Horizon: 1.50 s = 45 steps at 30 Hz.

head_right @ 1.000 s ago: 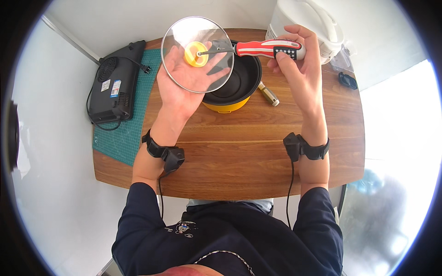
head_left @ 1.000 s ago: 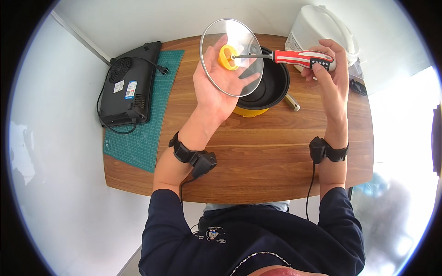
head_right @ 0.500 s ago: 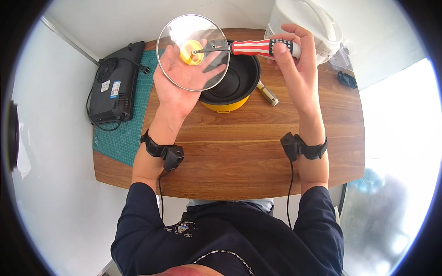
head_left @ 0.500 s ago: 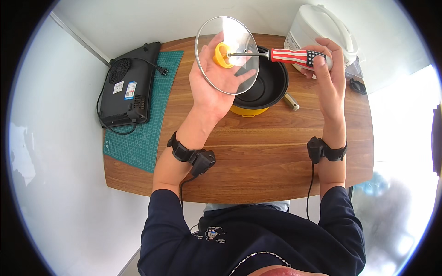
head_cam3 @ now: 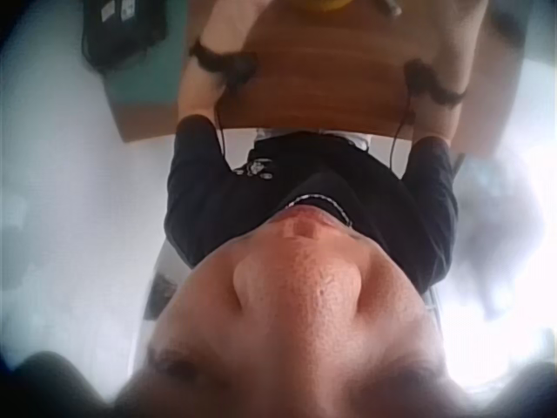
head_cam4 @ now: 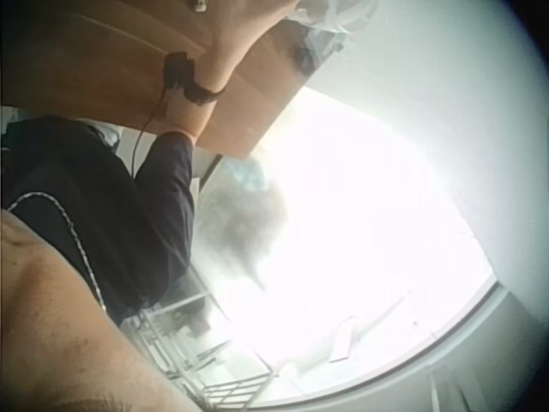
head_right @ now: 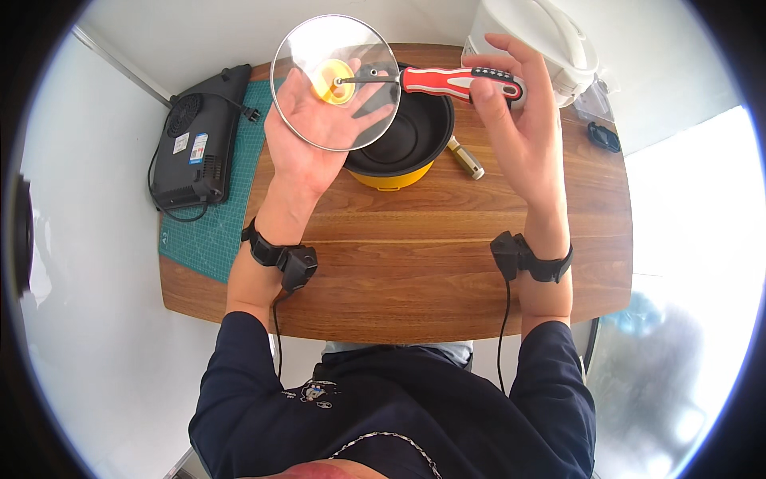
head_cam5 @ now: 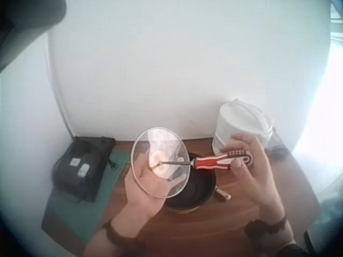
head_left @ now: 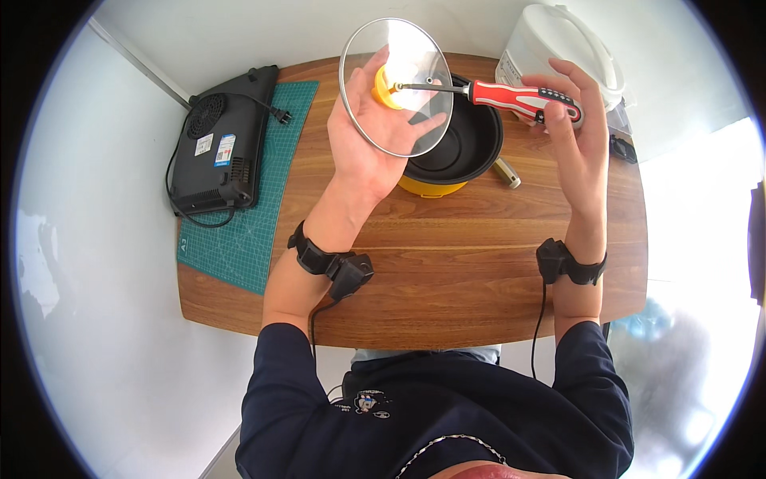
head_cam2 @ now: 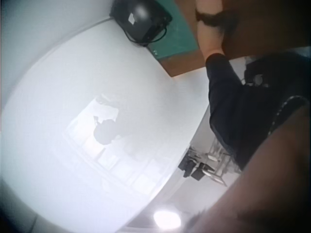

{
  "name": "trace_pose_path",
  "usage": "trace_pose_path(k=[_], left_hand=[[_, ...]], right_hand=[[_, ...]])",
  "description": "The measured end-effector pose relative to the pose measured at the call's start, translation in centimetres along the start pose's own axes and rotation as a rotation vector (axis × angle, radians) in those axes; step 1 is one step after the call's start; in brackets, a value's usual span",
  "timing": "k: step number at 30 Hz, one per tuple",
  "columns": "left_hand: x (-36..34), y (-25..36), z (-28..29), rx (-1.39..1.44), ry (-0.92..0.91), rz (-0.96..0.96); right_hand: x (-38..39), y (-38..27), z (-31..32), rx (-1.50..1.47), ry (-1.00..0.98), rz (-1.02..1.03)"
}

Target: The person uses a screwdriver to remove a yellow knob from a glass lid, then unscrews and removes the bottom cover of a yellow electric kettle to expose internal wiring. The person reattaches the bottom cover and tightens the screws.

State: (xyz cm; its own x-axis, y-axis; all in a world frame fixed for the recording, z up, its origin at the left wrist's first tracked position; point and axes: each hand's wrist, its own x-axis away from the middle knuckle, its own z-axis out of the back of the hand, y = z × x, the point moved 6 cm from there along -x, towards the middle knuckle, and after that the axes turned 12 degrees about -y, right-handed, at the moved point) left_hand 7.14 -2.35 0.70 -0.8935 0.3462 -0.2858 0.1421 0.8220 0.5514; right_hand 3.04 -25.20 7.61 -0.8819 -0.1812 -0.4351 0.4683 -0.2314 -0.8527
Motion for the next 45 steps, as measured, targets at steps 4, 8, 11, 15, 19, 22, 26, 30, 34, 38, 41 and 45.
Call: trace_pose_path(k=[4,8,11,15,19,22,26,30,34,38,41,45], left_hand=[[0.1,0.0,0.1,-0.014,0.002,-0.009],[0.0,-0.1,0.6,0.043,-0.008,0.005],[0.0,-0.1,0.6,0.041,-0.009,0.001],[0.0,0.0,0.7,0.064,0.017,0.004],[-0.1,0.0,0.7,0.096,0.026,0.015],[-0.1,0.0,0.7,0.109,-0.007,0.029],[-0.2,-0.2,0.7,0.131,-0.022,0.043],[-0.2,-0.2,0.4,0.112,-0.025,0.048],[-0.1,-0.1,0.7,0.101,-0.017,0.038],[0.0,0.2,0.7,0.103,-0.010,0.032],[-0.3,0.1,0.4,0.119,-0.015,0.039],[-0.3,-0.2,0.3,0.118,-0.012,0.054]], right_hand=[[0.2,1.0,0.2,0.018,-0.057,-0.161],[0.1,0.4,0.0,0.027,-0.060,-0.004],[0.1,0.2,-0.2,0.000,-0.064,0.031],[0.0,-0.4,-0.6,0.163,-0.109,0.083],[0.1,-0.9,-0.5,0.240,-0.139,0.107],[0.1,-1.0,-0.3,0.199,-0.104,0.062],[0.1,-1.1,-0.2,0.195,-0.102,0.032],[0.1,-1.1,0.0,0.211,-0.103,0.026],[0.3,-1.3,0.7,0.231,-0.079,0.018],[0.3,0.0,1.5,0.066,-0.006,-0.060],[-0.4,2.8,2.2,-0.345,0.099,-0.076],[-1.2,4.5,0.4,-0.975,0.015,-0.094]])
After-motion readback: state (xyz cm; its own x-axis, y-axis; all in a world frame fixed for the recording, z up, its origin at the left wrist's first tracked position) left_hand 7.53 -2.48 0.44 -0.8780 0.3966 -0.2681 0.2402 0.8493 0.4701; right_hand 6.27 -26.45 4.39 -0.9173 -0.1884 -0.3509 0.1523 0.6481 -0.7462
